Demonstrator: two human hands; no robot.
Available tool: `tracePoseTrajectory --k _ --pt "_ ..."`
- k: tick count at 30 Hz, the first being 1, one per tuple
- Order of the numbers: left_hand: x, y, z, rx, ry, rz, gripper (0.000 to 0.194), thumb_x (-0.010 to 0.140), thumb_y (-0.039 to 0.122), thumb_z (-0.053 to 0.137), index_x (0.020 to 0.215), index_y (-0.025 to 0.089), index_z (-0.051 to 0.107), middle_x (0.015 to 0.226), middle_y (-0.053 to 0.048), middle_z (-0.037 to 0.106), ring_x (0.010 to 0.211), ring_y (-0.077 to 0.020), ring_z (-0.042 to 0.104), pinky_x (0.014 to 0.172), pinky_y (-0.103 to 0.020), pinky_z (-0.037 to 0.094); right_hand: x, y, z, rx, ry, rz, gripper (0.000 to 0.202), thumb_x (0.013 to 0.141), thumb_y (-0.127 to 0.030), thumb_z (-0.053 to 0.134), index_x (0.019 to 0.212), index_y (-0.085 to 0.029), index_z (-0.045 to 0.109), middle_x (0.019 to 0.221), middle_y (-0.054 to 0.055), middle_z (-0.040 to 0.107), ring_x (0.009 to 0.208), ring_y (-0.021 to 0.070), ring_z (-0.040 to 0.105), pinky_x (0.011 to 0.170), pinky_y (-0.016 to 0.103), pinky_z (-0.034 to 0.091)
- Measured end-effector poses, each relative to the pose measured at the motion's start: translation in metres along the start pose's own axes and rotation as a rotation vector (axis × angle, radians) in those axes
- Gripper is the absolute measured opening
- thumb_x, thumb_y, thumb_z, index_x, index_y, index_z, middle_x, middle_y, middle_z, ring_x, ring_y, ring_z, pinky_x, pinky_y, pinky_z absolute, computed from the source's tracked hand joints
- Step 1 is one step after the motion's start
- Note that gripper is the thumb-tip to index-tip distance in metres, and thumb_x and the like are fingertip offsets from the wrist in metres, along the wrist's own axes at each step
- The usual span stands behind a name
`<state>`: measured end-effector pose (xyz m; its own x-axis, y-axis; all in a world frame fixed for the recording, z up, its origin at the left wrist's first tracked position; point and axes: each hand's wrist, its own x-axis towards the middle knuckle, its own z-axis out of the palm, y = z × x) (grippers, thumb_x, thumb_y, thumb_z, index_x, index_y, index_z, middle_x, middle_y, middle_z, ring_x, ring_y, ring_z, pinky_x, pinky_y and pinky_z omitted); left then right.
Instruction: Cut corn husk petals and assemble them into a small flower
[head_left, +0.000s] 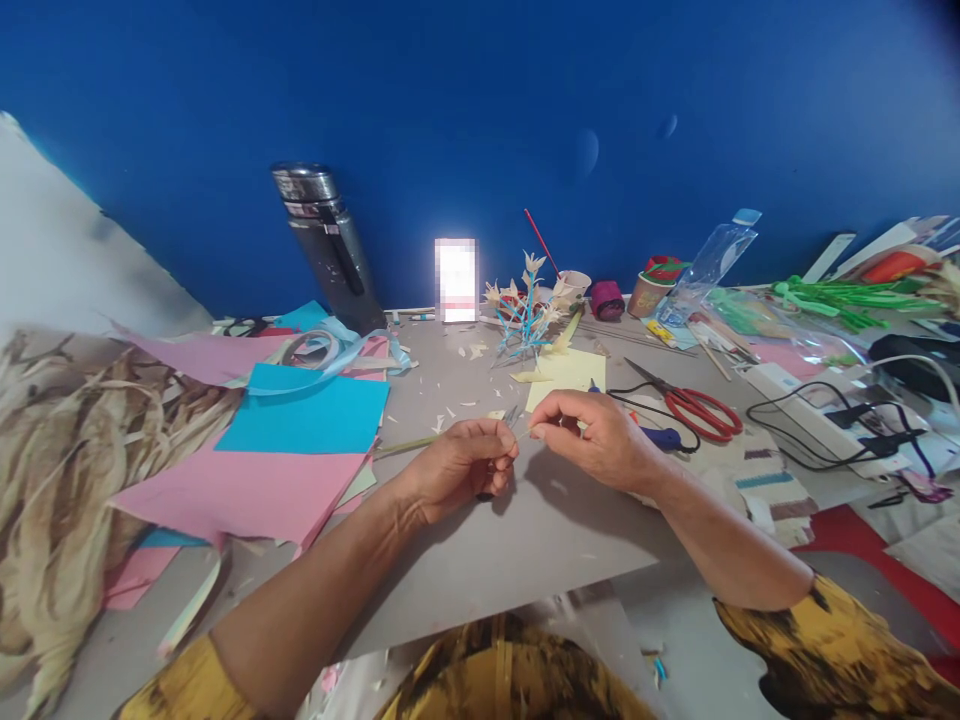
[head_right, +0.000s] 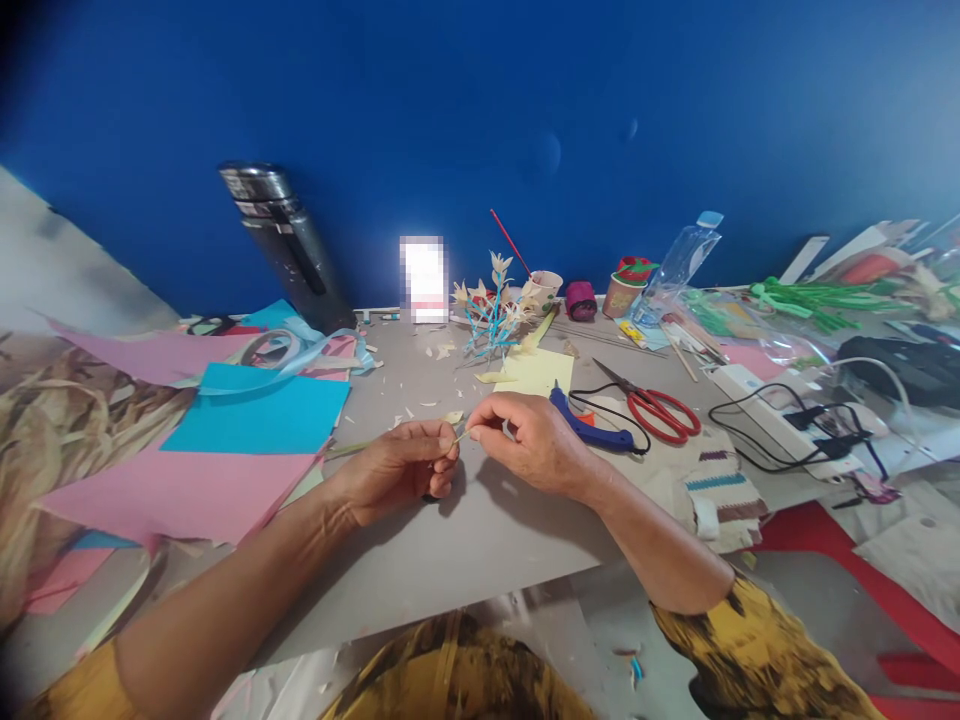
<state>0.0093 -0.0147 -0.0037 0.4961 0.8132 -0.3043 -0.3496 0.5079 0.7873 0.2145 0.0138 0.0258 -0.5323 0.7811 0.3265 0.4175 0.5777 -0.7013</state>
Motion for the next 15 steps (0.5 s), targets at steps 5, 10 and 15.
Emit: tracePoseTrajectory --k 5,10,15 --pt "-0.0008 0.0014 0.0029 0.041 0.045 0.013 0.021 0.071 0.026 0.079 0.072 0.014 0.062 0.059 0.001 0.055 0.049 -0.0085 0.052 0.051 -0.022 0.036 -0.0007 0.0013 0.0 0.001 0.008 -0.026 0.011 0.089 -0.022 0.059 0.085 -0.019 0.069 0.076 0.001 0.068 0.063 0.0115 0.055 0.058 0.022 0.04" --pt "-0.0006 0.0014 0.0036 0.033 0.107 0.052 0.028 0.069 0.031 0.083 0.07 0.013 0.062 0.061 0.001 0.057 0.05 -0.0071 0.051 0.051 -0.02 0.037 0.0039 -0.0029 -0.0041 0.044 0.061 -0.026 0.016 0.091 -0.024 0.058 0.094 -0.019 0.072 0.086 0.004 0.073 0.07 0.0132 0.06 0.06 0.022 0.044" --pt "0.0003 0.0029 0.0012 -0.066 0.136 0.126 0.028 0.068 0.03 0.085 0.074 0.012 0.065 0.067 -0.001 0.06 0.052 -0.0059 0.05 0.054 -0.021 0.04 -0.002 -0.0013 -0.0061 0.13 0.224 0.102 0.02 0.088 -0.032 0.063 0.099 -0.018 0.073 0.085 0.005 0.074 0.067 0.0147 0.061 0.058 0.024 0.047"
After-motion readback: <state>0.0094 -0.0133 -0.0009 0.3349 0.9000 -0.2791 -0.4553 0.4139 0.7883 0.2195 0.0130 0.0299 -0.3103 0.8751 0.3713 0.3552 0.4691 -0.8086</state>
